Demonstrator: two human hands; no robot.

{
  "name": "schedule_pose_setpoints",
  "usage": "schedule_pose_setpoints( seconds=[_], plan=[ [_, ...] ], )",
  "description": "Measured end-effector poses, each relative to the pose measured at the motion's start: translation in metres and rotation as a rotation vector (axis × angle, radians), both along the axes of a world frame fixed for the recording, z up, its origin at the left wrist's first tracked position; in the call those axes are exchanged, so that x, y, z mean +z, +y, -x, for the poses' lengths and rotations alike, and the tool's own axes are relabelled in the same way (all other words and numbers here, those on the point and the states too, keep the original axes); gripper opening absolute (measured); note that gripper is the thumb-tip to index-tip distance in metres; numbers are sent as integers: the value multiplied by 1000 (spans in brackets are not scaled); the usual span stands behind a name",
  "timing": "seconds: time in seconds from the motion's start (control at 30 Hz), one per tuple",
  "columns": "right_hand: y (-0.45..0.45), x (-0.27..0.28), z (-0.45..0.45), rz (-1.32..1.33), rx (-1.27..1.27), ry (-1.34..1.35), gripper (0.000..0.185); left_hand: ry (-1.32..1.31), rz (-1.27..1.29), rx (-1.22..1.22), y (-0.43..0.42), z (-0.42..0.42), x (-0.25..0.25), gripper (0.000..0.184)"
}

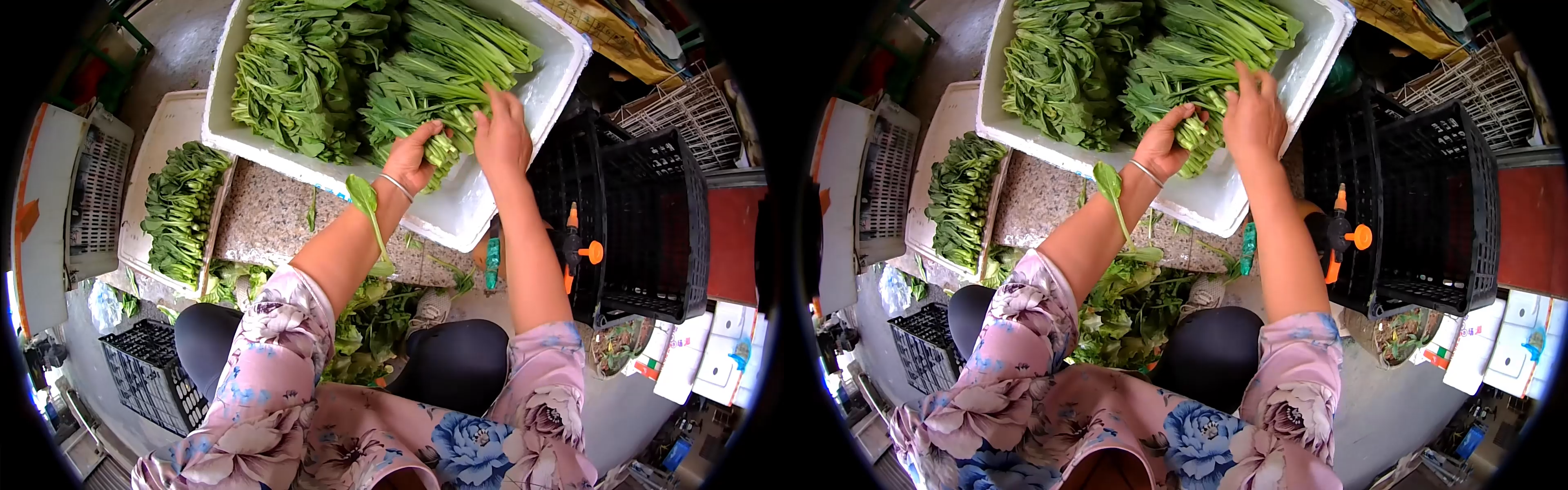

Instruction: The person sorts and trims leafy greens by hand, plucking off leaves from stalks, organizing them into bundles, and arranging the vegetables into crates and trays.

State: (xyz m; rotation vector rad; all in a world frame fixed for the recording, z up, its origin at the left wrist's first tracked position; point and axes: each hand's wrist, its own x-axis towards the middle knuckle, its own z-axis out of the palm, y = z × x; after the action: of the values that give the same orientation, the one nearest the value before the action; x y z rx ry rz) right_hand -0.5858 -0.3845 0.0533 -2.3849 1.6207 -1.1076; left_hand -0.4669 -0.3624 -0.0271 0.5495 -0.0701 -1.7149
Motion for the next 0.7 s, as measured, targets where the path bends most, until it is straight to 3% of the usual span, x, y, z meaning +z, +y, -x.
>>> schedule_pose_setpoints(
  seconds=[0.07, 0.33, 0.4, 0.5, 0.53, 0.6, 0.7],
  plan=[
    [-19, -7, -2, 0, -176, 219, 27, 23, -8, -28, 3, -1, 6, 11],
    [25, -5, -12, -67, 127, 50, 18, 164, 0, 12, 6, 0, 3, 32],
    [28, -8, -9, -72, 213, 50, 18, 97, -1, -19, 4, -2, 2, 31],
    [24, -3, -8, -306, 131, -34, 18, 103, 3, -35, 8, -4, 4, 20],
    [19, -3, -9, -305, 131, -33, 18, 143, 14, -57, 7, -4, 3, 16],
    [4, -3, -13, -40, 105, -6, 15, 159, 2, -55, 7, -3, 1, 12],
    [-7, -8, -19, -83, 109, 158, 16, 173, -17, -46, 7, -4, -2, 10]
  ],
)
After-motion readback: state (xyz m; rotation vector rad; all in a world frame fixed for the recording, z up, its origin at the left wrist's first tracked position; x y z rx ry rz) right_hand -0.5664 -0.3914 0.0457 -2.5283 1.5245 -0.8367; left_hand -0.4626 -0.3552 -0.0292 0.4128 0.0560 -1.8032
